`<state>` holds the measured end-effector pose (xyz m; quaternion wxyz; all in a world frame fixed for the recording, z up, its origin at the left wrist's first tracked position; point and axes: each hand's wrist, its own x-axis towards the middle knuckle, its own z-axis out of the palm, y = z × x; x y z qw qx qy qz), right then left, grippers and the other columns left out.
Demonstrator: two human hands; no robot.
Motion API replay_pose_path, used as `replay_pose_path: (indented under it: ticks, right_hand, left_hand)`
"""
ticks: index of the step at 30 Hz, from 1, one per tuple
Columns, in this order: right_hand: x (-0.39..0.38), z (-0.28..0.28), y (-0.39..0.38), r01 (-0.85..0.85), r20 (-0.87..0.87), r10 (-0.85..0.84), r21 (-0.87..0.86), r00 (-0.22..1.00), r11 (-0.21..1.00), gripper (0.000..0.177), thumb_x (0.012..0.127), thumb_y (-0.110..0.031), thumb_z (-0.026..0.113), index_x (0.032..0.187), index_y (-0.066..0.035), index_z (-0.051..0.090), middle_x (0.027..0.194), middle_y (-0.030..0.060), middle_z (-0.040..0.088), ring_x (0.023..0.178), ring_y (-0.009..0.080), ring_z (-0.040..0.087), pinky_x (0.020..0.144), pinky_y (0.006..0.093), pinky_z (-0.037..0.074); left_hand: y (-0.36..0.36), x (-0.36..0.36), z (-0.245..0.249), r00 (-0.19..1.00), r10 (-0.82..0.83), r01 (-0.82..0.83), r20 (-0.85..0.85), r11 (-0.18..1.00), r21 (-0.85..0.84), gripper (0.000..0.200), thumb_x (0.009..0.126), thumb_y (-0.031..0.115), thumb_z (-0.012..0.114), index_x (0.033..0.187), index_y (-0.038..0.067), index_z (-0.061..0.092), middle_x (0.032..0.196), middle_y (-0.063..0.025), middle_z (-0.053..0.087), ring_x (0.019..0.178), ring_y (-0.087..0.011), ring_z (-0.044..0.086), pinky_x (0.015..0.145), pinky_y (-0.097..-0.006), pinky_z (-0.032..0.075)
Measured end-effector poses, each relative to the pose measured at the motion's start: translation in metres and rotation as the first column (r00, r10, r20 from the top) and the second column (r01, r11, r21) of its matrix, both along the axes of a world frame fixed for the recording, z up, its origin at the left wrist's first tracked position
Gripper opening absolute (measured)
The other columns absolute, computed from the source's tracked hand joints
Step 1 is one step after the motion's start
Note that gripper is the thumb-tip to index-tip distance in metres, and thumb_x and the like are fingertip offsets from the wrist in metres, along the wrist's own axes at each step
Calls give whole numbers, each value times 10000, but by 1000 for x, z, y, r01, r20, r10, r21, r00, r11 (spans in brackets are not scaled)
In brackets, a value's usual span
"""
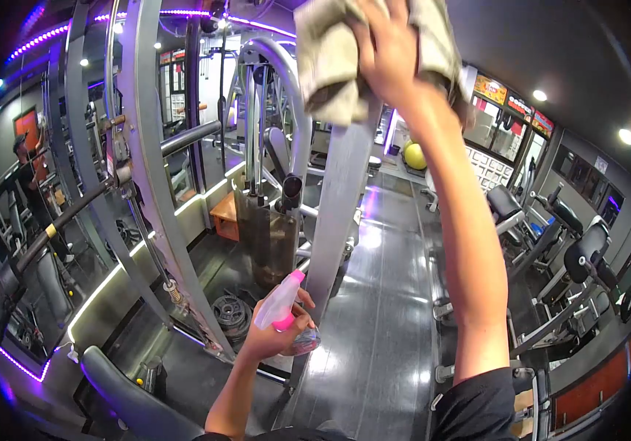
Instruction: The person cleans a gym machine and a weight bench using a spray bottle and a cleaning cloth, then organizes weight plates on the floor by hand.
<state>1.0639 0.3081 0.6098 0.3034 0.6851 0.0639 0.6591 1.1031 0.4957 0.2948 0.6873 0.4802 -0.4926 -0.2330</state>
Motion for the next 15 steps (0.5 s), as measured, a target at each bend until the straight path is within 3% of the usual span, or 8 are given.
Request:
replay_pose_path:
  ticks: [2,6,9,10,12,13,14,15]
  right_hand:
    - [4,-47,-20,-281,-156,286,57,945,958,561,786,-52,599,1328,-102,460,1462,241,213,1353,390,219,1102,429,179]
    - [-50,-125,13,132,-482,-49,140,875,981,525,797,-148,581,1311,-106,480,1426,171,333,1310,365,312,1081,434,246]
    - [-65,-164,22,206,-640,-154,7,753,978,446,853,-203,500,1271,-47,481,1287,173,448,1201,363,421,1007,441,350]
    - [-58,-169,19,57,-590,31,131,807,990,383,835,-215,507,1180,-52,537,1117,148,528,1055,319,514,890,388,427]
    - [-55,-148,19,61,-525,1,101,851,993,220,816,-207,526,967,-52,566,857,89,541,810,259,554,706,329,451]
    - [-56,-127,26,111,-566,-11,142,824,984,129,817,-194,529,792,-70,502,680,37,462,637,221,512,590,304,413]
    - [-52,-113,28,319,-446,-300,-35,843,947,143,835,-196,520,759,-82,477,650,39,435,610,206,499,576,289,409]
    - [-54,-91,39,61,-507,124,332,853,941,149,827,-199,525,768,-75,467,656,56,414,622,206,486,585,303,396]
  left_hand:
    - [1,-2,2,1000,-12,12,-14,999,-38,324,776,-43,576,1087,-12,493,911,-81,575,711,-135,642,657,-277,517]
    - [-2,-6,-6,1000,-1,-1,-31,998,-63,273,776,-52,577,1039,-22,513,914,-80,575,701,-131,643,652,-274,517]
    - [-3,-9,-10,999,30,-33,-36,997,-71,266,776,-59,580,1031,-25,511,911,-79,574,693,-130,643,647,-269,516]
    - [-4,-8,-13,1000,18,-18,-3,996,-91,282,775,-61,581,1044,-23,502,910,-80,574,694,-132,644,645,-269,516]
    - [-6,-10,-15,1000,8,-5,27,994,-110,299,775,-63,582,1057,-22,493,909,-80,574,695,-135,645,644,-268,515]
    - [-6,-12,-12,1000,11,-11,0,995,-99,312,774,-64,582,1068,-20,488,914,-81,574,694,-137,644,644,-270,515]
    - [-5,-14,-10,1000,13,-15,-26,996,-84,326,772,-65,582,1079,-19,482,919,-83,574,693,-139,644,644,-272,515]
    - [-6,-14,-6,1000,15,-17,-26,996,-87,326,772,-65,582,1079,-19,482,919,-83,574,693,-139,644,644,-272,515]
